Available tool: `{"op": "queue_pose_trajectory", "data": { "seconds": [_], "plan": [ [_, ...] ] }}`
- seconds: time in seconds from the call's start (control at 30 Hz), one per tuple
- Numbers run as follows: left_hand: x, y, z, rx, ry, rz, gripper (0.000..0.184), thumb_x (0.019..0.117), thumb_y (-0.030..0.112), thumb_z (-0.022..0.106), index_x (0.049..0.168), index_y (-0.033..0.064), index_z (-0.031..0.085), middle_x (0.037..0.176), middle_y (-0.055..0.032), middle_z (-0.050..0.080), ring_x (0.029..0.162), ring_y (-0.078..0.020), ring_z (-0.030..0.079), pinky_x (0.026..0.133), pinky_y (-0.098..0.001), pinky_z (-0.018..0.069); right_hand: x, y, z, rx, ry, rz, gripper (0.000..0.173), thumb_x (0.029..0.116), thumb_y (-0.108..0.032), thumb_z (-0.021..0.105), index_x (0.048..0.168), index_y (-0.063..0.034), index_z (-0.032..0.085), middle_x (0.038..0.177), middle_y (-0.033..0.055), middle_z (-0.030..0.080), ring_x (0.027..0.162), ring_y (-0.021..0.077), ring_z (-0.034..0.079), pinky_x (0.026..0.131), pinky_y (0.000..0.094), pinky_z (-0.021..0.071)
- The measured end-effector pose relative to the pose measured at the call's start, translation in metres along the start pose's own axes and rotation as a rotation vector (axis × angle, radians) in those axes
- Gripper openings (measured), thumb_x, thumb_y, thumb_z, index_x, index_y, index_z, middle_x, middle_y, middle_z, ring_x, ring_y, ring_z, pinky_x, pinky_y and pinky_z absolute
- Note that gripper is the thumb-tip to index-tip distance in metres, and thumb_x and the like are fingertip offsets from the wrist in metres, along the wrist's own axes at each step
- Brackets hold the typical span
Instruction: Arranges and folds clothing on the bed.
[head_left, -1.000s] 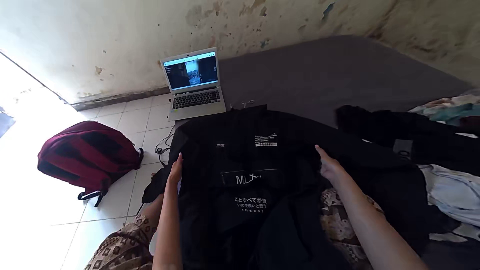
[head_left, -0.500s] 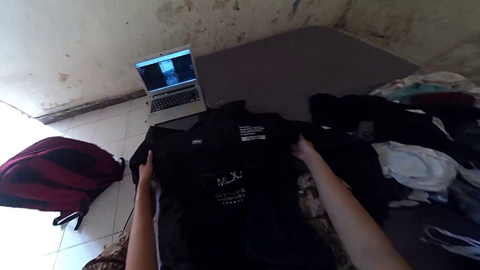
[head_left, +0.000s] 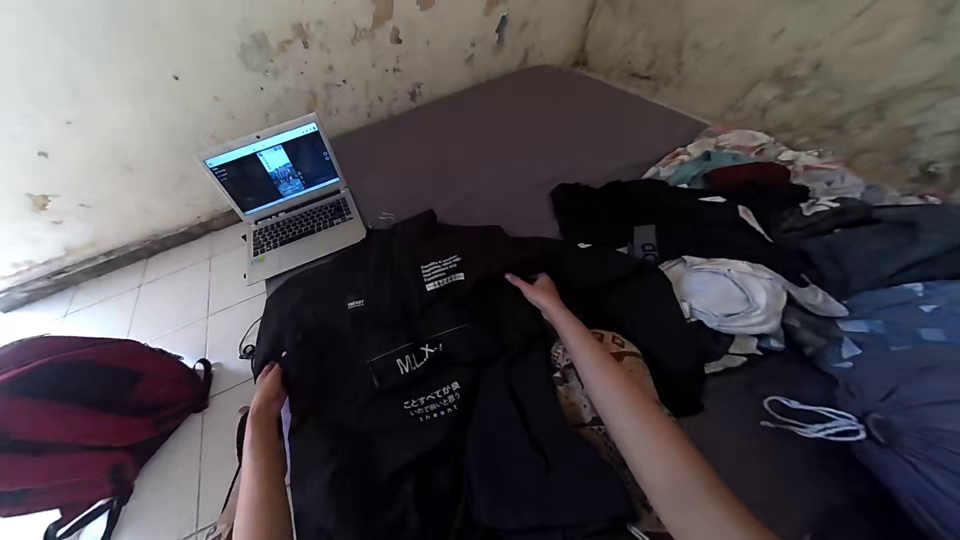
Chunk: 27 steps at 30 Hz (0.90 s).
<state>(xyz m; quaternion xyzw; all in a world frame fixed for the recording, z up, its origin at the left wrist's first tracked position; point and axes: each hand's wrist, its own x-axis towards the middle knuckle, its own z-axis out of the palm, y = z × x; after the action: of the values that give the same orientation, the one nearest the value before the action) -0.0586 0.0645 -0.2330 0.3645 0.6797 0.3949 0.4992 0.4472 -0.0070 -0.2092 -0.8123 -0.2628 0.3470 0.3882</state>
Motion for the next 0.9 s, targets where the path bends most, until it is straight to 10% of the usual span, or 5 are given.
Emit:
{"op": "queue_pose_trajectory", "data": {
  "seconds": [0.13,0.23,0.53,0.73,0.9],
  "plan": [
    [-0.001,-0.007,0.005,0.056,0.034,-0.019,0.04,0.112,0.016,0.033,0.14,-0.0077,0.047,0.135,-0.0254,0.055,0.118,-0.0273,0.056,0.101,-0.0468,0.0461,0.008,-0.001,-0.011,-0.116,0.065,-0.04,0.046,0.1058,-0.036,0.057,0.119,0.0066,0.069,0.121,0.0273,0.068,0.115,0.0381,0.063,0.104,0.0531,0.0433],
    [-0.005,-0.011,0.008,0.048,0.043,-0.024,0.041,0.1129,0.021,0.03,0.135,-0.0061,0.051,0.125,-0.0206,0.059,0.109,-0.0223,0.058,0.095,-0.0433,0.0489,0.014,0.001,-0.003,-0.143,-0.136,0.009,0.049,0.1096,-0.036,0.049,0.125,0.007,0.065,0.129,0.0277,0.063,0.121,0.0371,0.059,0.107,0.0527,0.0406],
    [-0.003,-0.019,0.013,-0.033,0.15,-0.03,0.039,0.1106,0.022,0.042,0.13,-0.0087,0.056,0.122,-0.0218,0.062,0.106,-0.0229,0.06,0.095,-0.0431,0.0493,0.017,0.003,0.0,0.052,0.042,0.022,0.034,0.0959,-0.017,0.073,0.118,0.0076,0.068,0.125,0.0271,0.064,0.119,0.0338,0.058,0.102,0.0491,0.0433],
    [-0.001,-0.02,0.023,0.131,0.294,-0.005,0.035,0.1056,0.018,0.057,0.125,-0.0108,0.063,0.128,-0.0289,0.062,0.116,-0.0308,0.058,0.103,-0.0472,0.0433,0.005,-0.007,-0.014,-0.31,-0.016,0.209,0.044,0.1005,-0.018,0.063,0.135,0.0084,0.054,0.14,0.0282,0.056,0.134,0.038,0.053,0.109,0.0529,0.0424],
    [-0.007,0.0,0.02,0.156,0.106,-0.021,0.055,0.1093,0.037,0.047,0.13,-0.0131,0.057,0.131,-0.0302,0.059,0.12,-0.0327,0.058,0.105,-0.0504,0.0434,0.015,-0.001,-0.013,0.023,-0.108,0.118,0.073,0.0979,-0.028,0.071,0.146,0.015,0.038,0.15,0.0352,0.042,0.141,0.0419,0.041,0.117,0.0534,0.0316]
  ]
}}
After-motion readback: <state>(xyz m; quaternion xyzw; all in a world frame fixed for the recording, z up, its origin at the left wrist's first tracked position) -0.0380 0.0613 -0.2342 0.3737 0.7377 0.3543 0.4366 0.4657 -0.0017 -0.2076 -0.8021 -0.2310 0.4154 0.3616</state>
